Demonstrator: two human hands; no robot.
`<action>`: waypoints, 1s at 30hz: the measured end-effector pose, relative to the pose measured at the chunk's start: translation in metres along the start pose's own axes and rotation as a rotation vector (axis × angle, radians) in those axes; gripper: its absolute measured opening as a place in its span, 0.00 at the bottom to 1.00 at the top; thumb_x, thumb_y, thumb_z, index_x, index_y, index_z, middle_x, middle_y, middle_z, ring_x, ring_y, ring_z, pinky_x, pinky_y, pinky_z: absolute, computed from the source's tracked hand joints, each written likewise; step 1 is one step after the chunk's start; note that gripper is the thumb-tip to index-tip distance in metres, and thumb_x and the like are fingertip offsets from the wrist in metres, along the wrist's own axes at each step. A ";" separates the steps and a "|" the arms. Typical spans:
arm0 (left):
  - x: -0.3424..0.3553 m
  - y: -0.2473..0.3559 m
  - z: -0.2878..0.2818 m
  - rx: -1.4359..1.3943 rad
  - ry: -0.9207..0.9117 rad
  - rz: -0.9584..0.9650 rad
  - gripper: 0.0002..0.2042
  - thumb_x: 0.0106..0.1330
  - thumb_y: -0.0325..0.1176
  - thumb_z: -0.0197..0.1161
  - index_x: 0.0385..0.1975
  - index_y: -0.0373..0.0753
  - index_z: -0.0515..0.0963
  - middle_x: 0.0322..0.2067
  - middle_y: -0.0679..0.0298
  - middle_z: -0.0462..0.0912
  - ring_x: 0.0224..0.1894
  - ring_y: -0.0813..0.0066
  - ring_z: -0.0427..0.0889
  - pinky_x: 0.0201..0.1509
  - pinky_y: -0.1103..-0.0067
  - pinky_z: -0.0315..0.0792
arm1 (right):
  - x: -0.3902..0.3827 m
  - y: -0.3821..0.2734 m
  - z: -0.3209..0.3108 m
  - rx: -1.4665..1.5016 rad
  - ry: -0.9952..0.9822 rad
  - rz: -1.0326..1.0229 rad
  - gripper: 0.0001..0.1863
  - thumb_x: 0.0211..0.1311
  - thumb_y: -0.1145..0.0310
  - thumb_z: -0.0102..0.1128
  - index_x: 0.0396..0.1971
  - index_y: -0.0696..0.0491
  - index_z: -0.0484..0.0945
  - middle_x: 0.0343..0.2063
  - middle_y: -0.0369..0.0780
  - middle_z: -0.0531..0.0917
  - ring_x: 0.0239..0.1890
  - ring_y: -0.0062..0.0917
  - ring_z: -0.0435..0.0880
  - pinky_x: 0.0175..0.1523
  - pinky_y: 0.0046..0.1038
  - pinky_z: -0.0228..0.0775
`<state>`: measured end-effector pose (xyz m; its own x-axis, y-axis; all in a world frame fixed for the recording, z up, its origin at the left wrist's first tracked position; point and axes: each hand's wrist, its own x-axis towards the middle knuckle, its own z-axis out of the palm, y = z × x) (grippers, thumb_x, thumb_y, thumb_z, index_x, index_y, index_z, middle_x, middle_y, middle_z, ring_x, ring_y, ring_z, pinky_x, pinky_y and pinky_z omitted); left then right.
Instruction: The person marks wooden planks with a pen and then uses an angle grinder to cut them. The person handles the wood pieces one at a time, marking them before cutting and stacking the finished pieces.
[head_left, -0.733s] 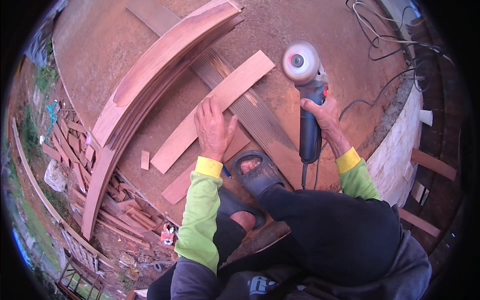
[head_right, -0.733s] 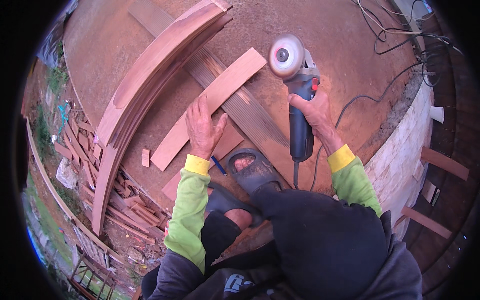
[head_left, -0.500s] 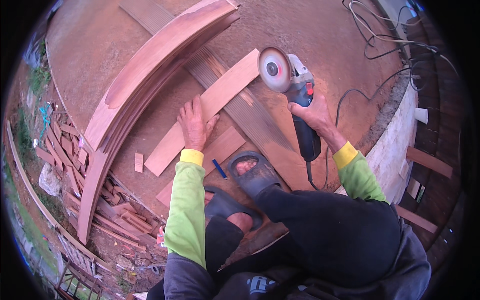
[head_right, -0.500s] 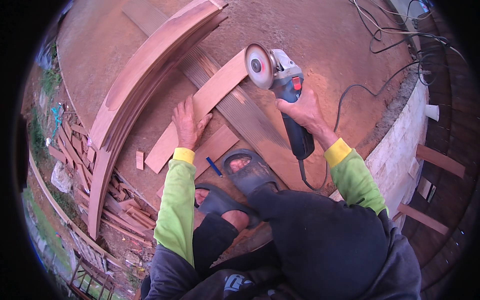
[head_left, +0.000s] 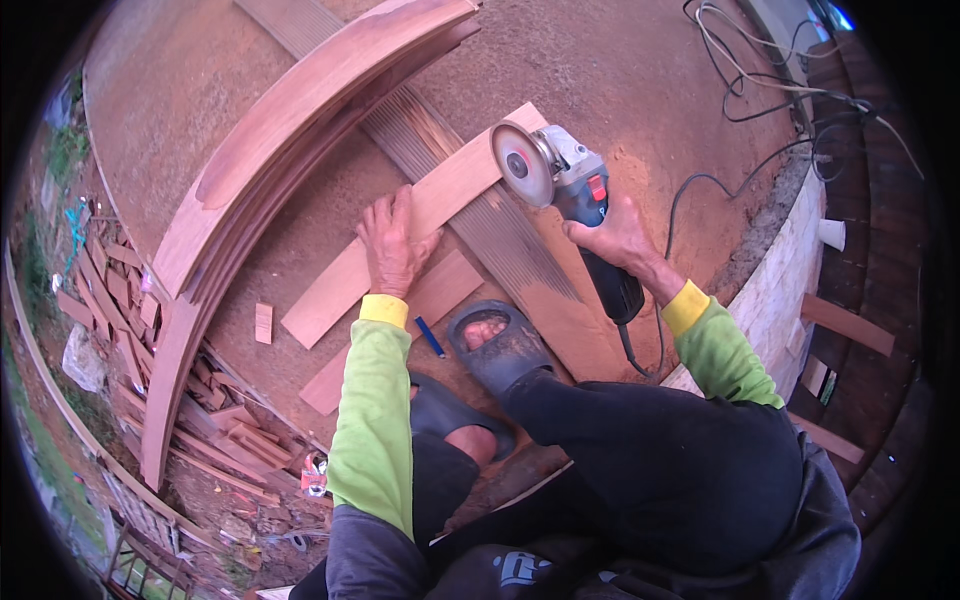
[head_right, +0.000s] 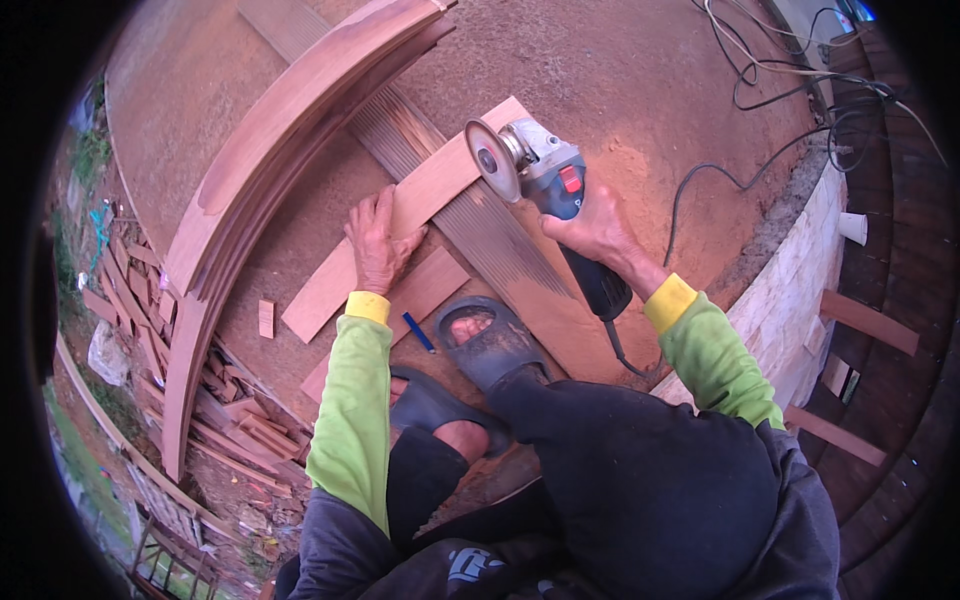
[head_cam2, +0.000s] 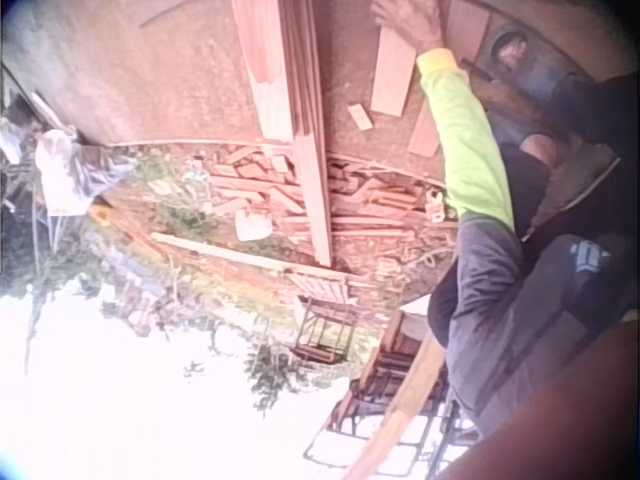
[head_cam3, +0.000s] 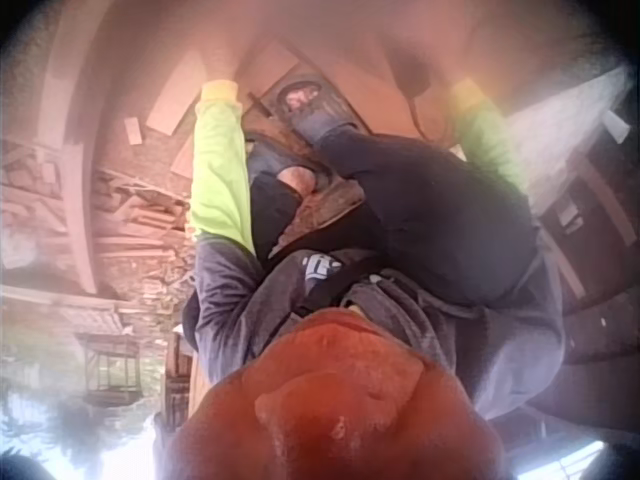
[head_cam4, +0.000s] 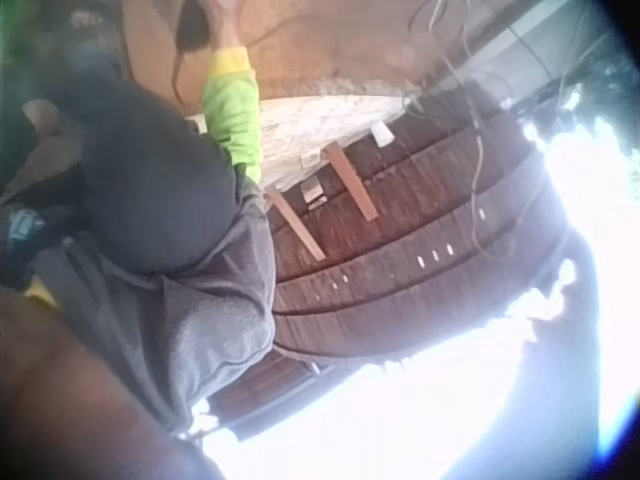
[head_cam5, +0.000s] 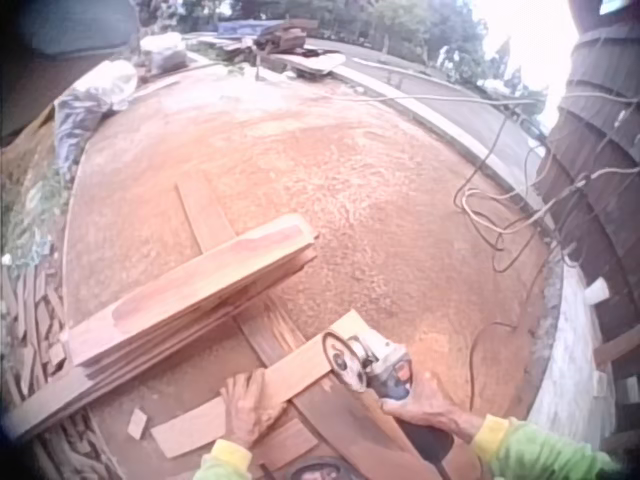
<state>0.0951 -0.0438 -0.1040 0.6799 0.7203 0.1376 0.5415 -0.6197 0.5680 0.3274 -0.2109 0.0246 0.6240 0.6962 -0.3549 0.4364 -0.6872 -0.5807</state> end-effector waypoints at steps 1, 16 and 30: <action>0.000 0.000 -0.001 -0.004 0.008 0.007 0.39 0.39 0.36 0.77 0.57 0.40 0.70 0.47 0.57 0.72 0.50 0.56 0.70 0.54 0.62 0.64 | 0.001 0.001 0.000 -0.008 -0.015 0.003 0.30 0.39 0.60 0.68 0.42 0.65 0.73 0.32 0.49 0.82 0.36 0.35 0.84 0.44 0.34 0.76; 0.001 0.001 0.000 0.081 0.058 0.027 0.35 0.45 0.50 0.73 0.54 0.42 0.73 0.42 0.59 0.74 0.45 0.59 0.72 0.49 0.66 0.66 | 0.007 0.017 0.006 -0.108 -0.099 -0.057 0.36 0.38 0.60 0.67 0.47 0.69 0.70 0.33 0.54 0.82 0.37 0.43 0.84 0.45 0.37 0.76; 0.001 0.002 0.000 0.108 0.064 0.006 0.35 0.43 0.49 0.75 0.53 0.42 0.74 0.40 0.60 0.74 0.45 0.60 0.73 0.47 0.67 0.68 | 0.009 0.015 0.002 -0.161 -0.122 -0.055 0.34 0.38 0.60 0.66 0.46 0.67 0.72 0.29 0.54 0.82 0.34 0.42 0.85 0.42 0.37 0.76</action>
<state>0.0971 -0.0438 -0.1030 0.6524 0.7327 0.1939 0.5900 -0.6515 0.4769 0.3385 -0.2145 0.0113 0.5178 0.7466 -0.4176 0.5716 -0.6651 -0.4805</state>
